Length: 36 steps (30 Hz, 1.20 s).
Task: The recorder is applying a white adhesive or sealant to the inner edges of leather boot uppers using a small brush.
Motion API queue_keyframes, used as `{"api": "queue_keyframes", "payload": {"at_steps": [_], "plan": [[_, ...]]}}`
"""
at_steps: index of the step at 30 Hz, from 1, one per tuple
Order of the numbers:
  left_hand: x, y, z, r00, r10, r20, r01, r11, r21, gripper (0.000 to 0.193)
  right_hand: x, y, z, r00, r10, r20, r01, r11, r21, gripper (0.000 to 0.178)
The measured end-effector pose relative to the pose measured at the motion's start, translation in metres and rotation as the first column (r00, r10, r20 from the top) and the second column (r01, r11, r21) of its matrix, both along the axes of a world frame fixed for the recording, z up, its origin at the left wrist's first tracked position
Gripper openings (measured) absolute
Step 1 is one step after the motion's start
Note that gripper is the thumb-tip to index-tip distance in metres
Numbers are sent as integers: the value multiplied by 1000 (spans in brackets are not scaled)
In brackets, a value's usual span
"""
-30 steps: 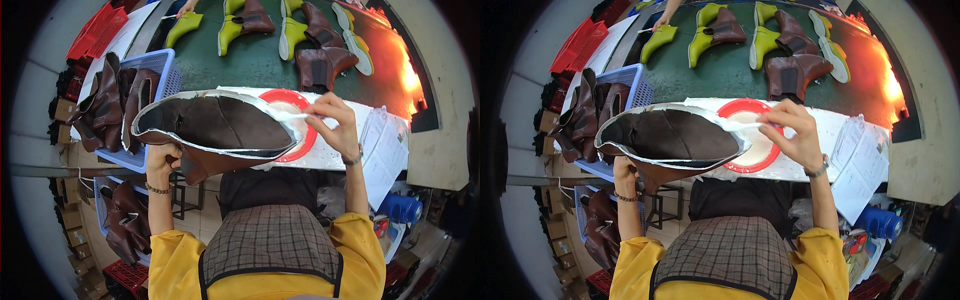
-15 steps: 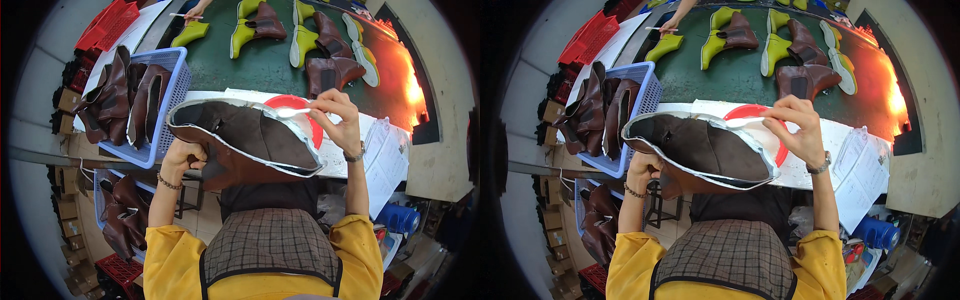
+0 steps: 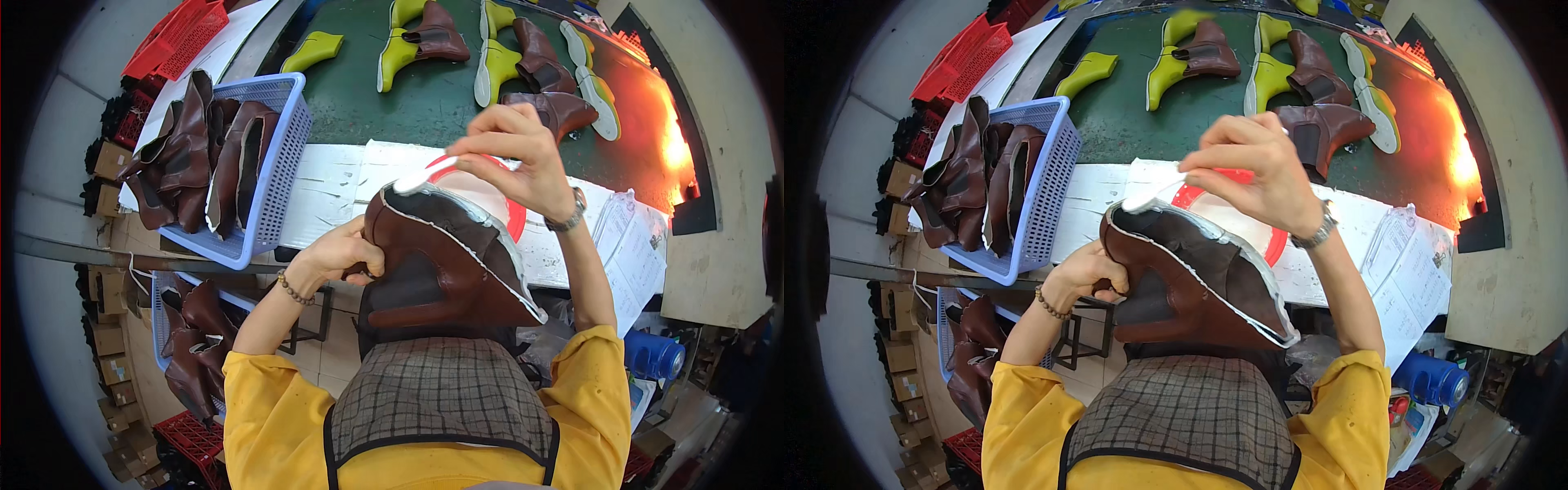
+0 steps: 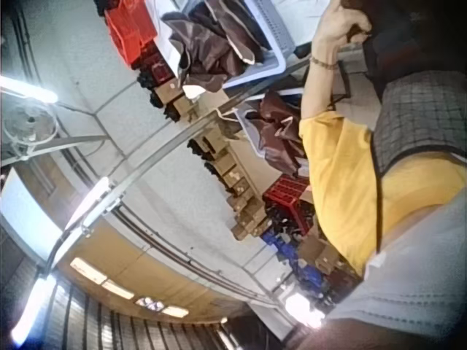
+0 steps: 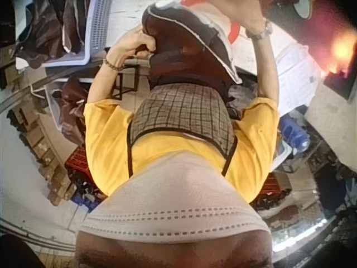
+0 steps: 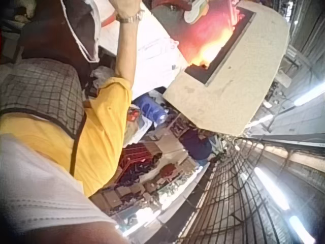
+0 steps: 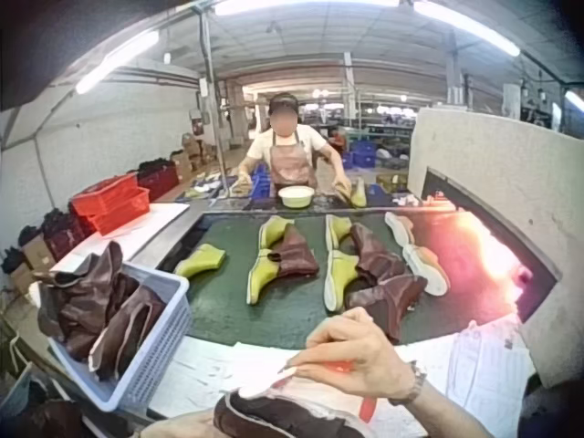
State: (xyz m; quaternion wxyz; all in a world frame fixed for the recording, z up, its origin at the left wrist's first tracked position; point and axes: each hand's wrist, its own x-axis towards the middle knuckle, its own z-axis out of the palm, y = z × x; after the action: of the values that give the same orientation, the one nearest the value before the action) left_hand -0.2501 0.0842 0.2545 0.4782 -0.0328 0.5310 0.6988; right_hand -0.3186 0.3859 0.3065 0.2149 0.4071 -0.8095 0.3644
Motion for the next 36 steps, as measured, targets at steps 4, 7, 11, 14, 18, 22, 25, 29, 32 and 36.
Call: {"api": "queue_keyframes", "payload": {"at_steps": [4, 7, 11, 14, 18, 22, 25, 29, 32, 36], "plan": [[10, -6, -9, 996, 64, -56, -64, 998, -7, 50, -1, -7, 0, 995, 97, -25, -98, 994, -50, 18], [7, -21, -6, 980, 197, 1, -197, 978, 70, 47, 5, 16, -25, 997, 5, 78, 10, 982, -190, 21], [5, -29, -4, 929, 361, -78, -343, 922, 177, 31, 18, 40, -56, 986, -32, 165, 70, 971, -228, 21], [-6, -40, -9, 914, 401, -63, -364, 877, 314, 44, 24, 59, -82, 926, -124, 358, 230, 934, -271, 16], [-51, -22, -12, 802, 595, -50, -563, 782, 267, 32, 30, 108, -138, 781, -193, 594, 512, 743, -432, 10], [-137, 5, -69, 790, 597, 135, -612, 762, 211, 17, 49, 121, -208, 546, -208, 812, 776, 490, -397, 18], [-190, 21, -124, 783, 574, 239, -621, 743, 251, 15, 54, 116, -220, 588, -194, 785, 767, 442, -465, 18], [-213, 57, -144, 662, 722, 202, -748, 654, 114, 11, 49, 110, -224, 576, -206, 791, 773, 453, -444, 17], [-206, 35, -135, 739, 652, -169, -668, 740, -70, 27, 42, 103, -234, 554, -185, 812, 788, 431, -440, 16], [-170, 23, -89, 269, -36, -963, -764, 600, -236, 65, 45, 117, -230, 584, -211, 784, 786, 389, -481, 14]]}}
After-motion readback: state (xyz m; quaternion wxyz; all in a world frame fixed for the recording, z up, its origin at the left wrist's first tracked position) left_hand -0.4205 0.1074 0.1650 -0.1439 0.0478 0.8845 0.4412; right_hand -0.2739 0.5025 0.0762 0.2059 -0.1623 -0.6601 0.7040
